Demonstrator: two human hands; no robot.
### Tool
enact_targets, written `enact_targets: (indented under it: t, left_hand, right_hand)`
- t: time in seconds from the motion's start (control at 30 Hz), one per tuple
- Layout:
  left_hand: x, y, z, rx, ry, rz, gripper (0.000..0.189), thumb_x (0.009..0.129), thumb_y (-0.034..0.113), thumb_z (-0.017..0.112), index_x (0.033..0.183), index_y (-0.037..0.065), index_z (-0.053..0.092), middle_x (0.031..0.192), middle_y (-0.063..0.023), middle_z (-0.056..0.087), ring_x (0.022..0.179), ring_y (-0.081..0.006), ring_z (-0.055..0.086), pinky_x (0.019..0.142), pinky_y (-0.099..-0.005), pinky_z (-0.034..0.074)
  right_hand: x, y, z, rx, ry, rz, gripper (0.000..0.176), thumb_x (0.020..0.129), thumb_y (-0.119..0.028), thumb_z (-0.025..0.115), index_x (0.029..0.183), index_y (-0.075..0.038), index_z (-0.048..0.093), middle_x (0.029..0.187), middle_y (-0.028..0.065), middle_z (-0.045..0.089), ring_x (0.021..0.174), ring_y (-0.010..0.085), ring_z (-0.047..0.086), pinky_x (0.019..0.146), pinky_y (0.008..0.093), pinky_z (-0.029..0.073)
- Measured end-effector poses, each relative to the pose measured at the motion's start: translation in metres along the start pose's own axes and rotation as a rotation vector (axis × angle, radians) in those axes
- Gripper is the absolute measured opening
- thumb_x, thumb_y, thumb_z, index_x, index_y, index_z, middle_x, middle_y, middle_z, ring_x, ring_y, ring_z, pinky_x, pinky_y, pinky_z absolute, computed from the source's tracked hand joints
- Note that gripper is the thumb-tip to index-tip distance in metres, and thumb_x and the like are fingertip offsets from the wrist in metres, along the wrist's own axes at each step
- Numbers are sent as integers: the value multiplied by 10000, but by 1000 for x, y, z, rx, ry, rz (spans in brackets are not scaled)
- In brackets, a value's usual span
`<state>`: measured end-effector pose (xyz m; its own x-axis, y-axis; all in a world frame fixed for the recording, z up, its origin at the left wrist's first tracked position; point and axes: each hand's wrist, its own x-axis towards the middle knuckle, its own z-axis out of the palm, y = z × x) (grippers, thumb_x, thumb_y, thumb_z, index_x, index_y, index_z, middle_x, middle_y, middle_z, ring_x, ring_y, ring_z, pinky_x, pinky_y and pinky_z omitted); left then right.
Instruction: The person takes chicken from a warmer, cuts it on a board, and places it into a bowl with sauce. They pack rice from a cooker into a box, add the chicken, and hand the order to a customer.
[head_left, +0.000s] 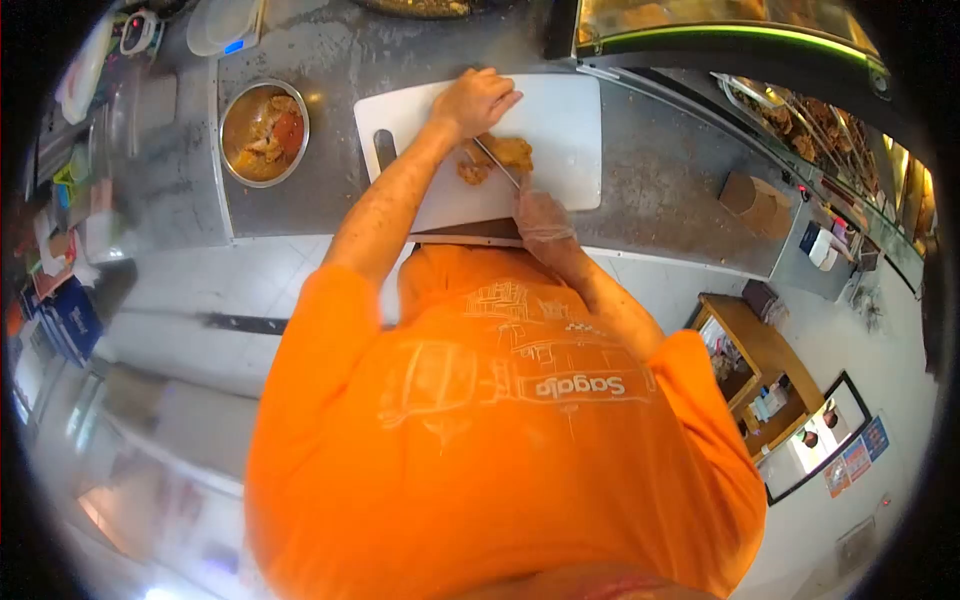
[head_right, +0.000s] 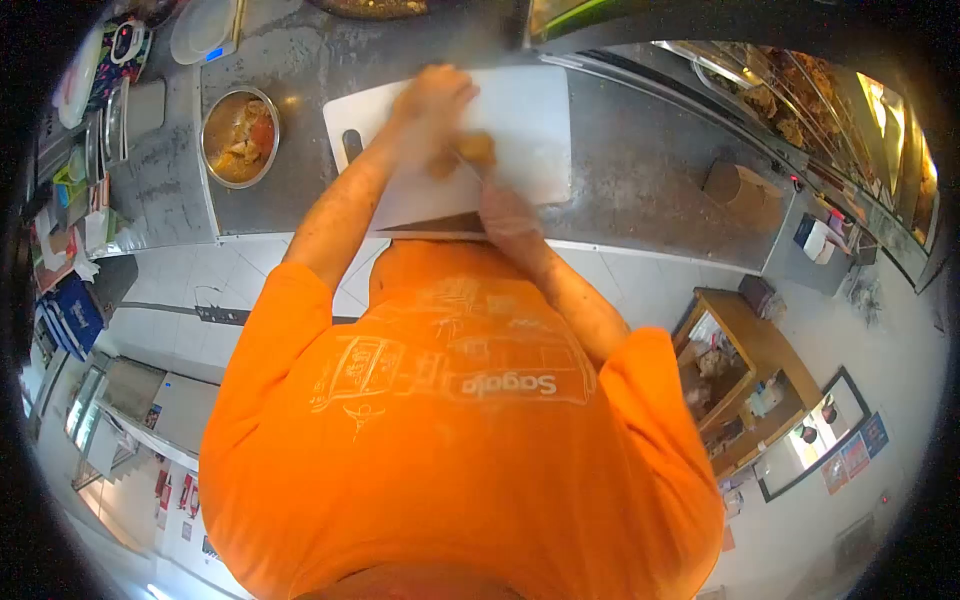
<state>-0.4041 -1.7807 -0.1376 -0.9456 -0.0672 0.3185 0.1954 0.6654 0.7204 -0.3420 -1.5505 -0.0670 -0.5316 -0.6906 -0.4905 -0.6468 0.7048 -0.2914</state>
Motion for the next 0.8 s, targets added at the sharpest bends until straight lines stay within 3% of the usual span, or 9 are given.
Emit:
enact_targets:
  t: [0.03,0.2,0.33,0.37,0.4,0.47,0.53,0.7,0.8]
  left_hand:
    - [2,-12,-1,59,19,116,247,903,254,556,784,39,581,730,-166,571,749,-356,561,686,-432,453]
    - [27,1,-5,-29,-68,-20,267,911,249,556,783,15,576,726,-179,575,742,-360,563,655,-427,444]
    - [29,43,-10,-315,-190,-274,275,917,234,550,789,-9,568,743,-199,577,719,-385,555,646,-427,433]
    - [26,46,-12,-337,-252,-337,273,919,233,547,794,-9,569,748,-202,579,715,-391,553,644,-428,432]
    - [21,53,-6,-242,74,-147,286,925,260,535,805,3,578,749,-199,578,727,-393,558,641,-439,437]
    - [18,54,-4,-212,31,-197,288,926,268,533,810,9,584,749,-200,579,731,-393,560,640,-443,440]
    - [20,41,3,-180,-5,-229,290,927,276,531,815,15,589,749,-201,580,735,-393,563,639,-447,442]
    - [28,-10,8,-124,-143,-104,290,922,277,544,808,15,591,736,-193,581,707,-377,572,628,-436,443]
    - [44,31,5,-319,-75,-219,293,921,262,542,789,3,582,717,-197,578,666,-384,557,610,-427,432]
  right_hand:
    - [7,-2,3,48,33,5,238,922,-140,483,1063,48,444,822,241,637,773,389,640,660,460,524]
    - [-8,-21,-90,192,-145,232,214,926,-127,442,1081,19,456,823,249,635,778,411,643,685,477,529]
    - [-18,-15,-105,112,-344,299,227,921,-85,403,1127,-17,469,882,252,638,853,427,643,738,495,529]
    - [-16,-13,-100,116,-340,300,227,921,-85,403,1127,-17,469,882,252,638,853,427,643,738,495,529]
    - [-13,-11,-88,127,-320,346,227,918,-84,405,1124,-18,471,890,242,641,856,416,643,740,489,528]
    - [-17,-4,-45,144,-320,397,227,914,-82,407,1122,-18,473,899,233,643,859,405,643,742,484,527]
    - [-9,15,2,96,55,122,229,950,-190,428,1036,18,471,797,237,639,756,411,646,646,477,525]
    - [-3,-1,-38,217,29,185,231,953,-188,422,1061,9,477,797,238,641,750,419,642,661,476,522]
    - [-15,3,-85,217,-80,256,247,963,-196,402,1074,10,479,798,237,647,763,422,643,669,479,522]
